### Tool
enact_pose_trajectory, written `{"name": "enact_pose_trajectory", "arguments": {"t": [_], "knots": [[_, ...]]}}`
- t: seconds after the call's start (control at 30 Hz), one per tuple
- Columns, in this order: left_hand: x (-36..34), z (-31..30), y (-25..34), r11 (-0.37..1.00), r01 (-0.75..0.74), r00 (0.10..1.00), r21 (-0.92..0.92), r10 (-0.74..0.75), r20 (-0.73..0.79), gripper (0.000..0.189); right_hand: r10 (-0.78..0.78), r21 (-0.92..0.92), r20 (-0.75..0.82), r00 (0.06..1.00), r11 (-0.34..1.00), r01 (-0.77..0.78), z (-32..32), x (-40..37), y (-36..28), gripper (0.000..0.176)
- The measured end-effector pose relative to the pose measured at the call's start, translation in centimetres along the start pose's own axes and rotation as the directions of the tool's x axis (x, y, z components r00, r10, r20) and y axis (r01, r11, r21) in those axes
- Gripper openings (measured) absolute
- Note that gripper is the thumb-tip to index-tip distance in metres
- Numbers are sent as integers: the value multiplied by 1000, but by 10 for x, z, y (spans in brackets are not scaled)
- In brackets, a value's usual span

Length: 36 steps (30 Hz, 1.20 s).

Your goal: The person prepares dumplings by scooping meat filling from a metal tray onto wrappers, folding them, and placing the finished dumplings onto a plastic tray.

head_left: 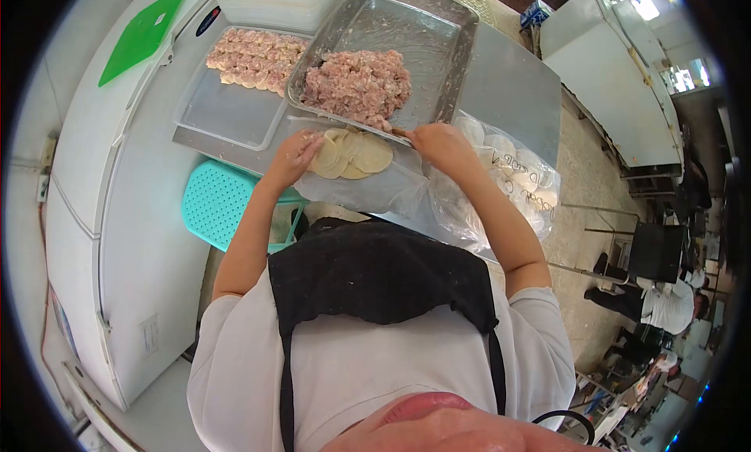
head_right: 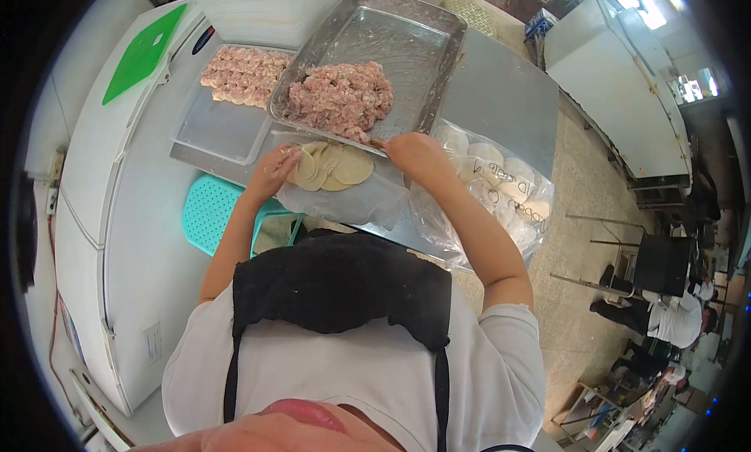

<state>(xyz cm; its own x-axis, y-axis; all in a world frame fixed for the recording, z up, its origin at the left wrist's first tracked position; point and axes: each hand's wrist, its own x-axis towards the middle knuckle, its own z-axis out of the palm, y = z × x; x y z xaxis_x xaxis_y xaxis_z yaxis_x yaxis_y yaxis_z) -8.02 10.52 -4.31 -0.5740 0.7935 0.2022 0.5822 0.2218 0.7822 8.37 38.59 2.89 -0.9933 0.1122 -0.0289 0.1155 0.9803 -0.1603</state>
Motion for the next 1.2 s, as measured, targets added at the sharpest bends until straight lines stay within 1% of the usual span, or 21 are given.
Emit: {"name": "enact_pose_trajectory", "arguments": {"t": [0.1,0.17,0.2,0.27,0.33,0.4,0.43,0.47,0.53,0.7,0.77,0.83,0.9,0.93,0.97,1.0,1.03,1.07,1.1,1.17,1.2], "knots": [[2,-8,16,999,33,993,1,-33,-110,21,61,209,0,998,976,-60,-18,0,11,39],[6,-14,24,938,158,957,-310,-223,-186,19,63,268,-7,998,962,-59,-26,6,12,41],[8,-17,28,937,163,956,-309,-227,-186,19,22,185,-80,997,983,-7,-29,15,12,40],[12,-23,31,626,203,902,-753,-418,-105,19,-23,95,-148,989,995,38,-21,23,4,38],[11,-18,19,622,253,901,-741,-430,-53,20,-64,-152,54,996,986,72,3,24,-13,36],[13,-22,15,619,292,898,-729,-439,-13,21,-62,-64,-24,998,996,61,3,18,-17,35],[11,-23,19,931,104,976,-350,-162,-143,23,-56,30,-96,994,998,59,1,17,-19,35],[8,-24,22,984,-136,981,114,150,-125,25,-56,28,-91,994,998,59,-3,17,-21,35],[7,-23,22,979,-188,977,77,194,-83,28,70,91,-43,997,994,-66,-24,22,-30,35],[17,-31,2,966,-170,984,-194,175,11,25,42,-78,-9,999,996,-42,-6,56,-60,35],[25,-38,-3,855,160,982,-493,-88,166,30,37,-117,45,998,993,-32,3,58,-66,36],[36,-59,12,929,90,987,-359,-35,157,32,108,223,-15,994,970,-102,-2,52,-62,36],[45,-69,13,975,12,988,-220,23,154,35,204,382,-65,977,909,-164,-2,42,-61,37],[51,-69,8,742,224,964,-631,-76,253,35,289,539,-97,952,820,-194,-2,40,-61,38],[57,-68,3,314,403,915,-860,-114,387,35,297,535,-95,950,820,-203,-4,39,-60,38],[65,-66,-1,313,405,914,-859,-105,393,35,397,659,-32,917,699,-280,-9,41,-61,36],[76,-63,-3,469,324,943,-821,-94,319,36,484,761,42,874,551,-342,-15,42,-63,36],[84,-59,-3,612,234,967,-756,-66,246,37,496,761,35,867,549,-345,-22,44,-66,36],[91,-57,7,612,233,965,-756,-51,257,37,517,847,41,855,436,-304,-31,47,-73,35],[107,-57,42,186,265,943,-946,-253,215,38,551,915,45,834,312,-255,-39,52,-87,35],[116,-60,57,187,273,944,-944,-242,225,38,546,929,-17,837,319,-189,-39,56,-94,32]]}}
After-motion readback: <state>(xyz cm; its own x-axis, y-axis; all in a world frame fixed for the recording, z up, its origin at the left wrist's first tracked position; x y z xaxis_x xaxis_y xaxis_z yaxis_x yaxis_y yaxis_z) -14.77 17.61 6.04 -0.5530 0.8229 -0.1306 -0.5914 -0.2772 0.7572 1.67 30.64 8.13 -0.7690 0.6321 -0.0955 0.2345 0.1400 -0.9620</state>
